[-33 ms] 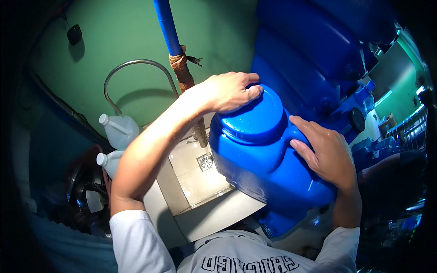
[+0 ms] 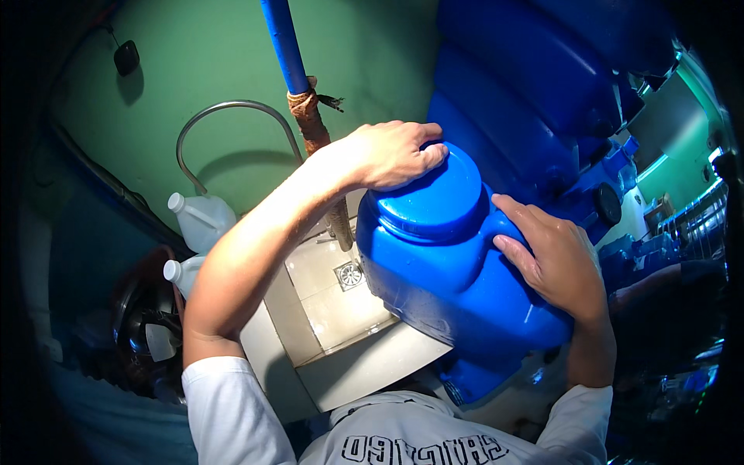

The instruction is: The person scrubs a blue plastic container with a sponge and soap at a sink, rinses it, and then moves several similar blue containers around the room, stacking them near a large metal tank.

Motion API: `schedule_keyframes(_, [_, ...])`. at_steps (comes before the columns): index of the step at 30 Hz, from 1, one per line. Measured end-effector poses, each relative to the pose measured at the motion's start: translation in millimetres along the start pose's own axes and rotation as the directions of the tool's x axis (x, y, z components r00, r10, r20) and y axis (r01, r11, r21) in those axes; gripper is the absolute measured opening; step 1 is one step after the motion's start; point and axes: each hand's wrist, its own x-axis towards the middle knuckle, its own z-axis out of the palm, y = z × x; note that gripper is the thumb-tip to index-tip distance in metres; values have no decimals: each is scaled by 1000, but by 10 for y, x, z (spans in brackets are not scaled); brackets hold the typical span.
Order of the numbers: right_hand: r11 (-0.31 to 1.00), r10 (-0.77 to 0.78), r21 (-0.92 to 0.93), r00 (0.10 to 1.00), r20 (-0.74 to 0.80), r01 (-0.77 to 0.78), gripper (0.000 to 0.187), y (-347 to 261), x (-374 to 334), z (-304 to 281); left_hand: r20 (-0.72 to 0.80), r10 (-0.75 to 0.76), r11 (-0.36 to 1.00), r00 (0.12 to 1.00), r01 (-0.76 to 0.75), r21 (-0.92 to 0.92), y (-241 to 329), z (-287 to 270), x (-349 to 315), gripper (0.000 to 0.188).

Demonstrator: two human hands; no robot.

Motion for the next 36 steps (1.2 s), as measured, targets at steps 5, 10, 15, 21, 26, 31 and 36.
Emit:
schedule_keyframes(5, [997,73,-37,996,50,-71,46,-27,-10,-49,-145,251,910,957,-183,371,287,205,-221,90])
schedule_keyframes(10, [1000,11,30,1000,12,-11,46,12,-28,-19,-2,476,860,880,-464,212,87,141,-213,91])
schedule_keyframes(15, [992,-64,107,996,-65,71,48,77,-63,20,-76,809,561,583,-726,397,18,121,-446,73])
schedule_keyframes(21, [978,-28,204,999,-26,33,50,160,-148,3,-390,730,655,562,-737,165,-344,259,-829,46])
schedule_keyframes(26, [966,-2,260,1000,25,-4,53,214,-151,-3,-823,-47,865,566,-390,-317,-1233,1933,-918,28])
schedule_keyframes(31, [962,-22,273,1000,12,18,52,196,-171,-5,10,-476,606,879,336,-721,-1897,3551,-873,29])
schedule_keyframes(36, [978,-33,203,999,-34,40,49,199,-213,-33,143,-345,740,928,363,-567,-2070,3634,-754,45])
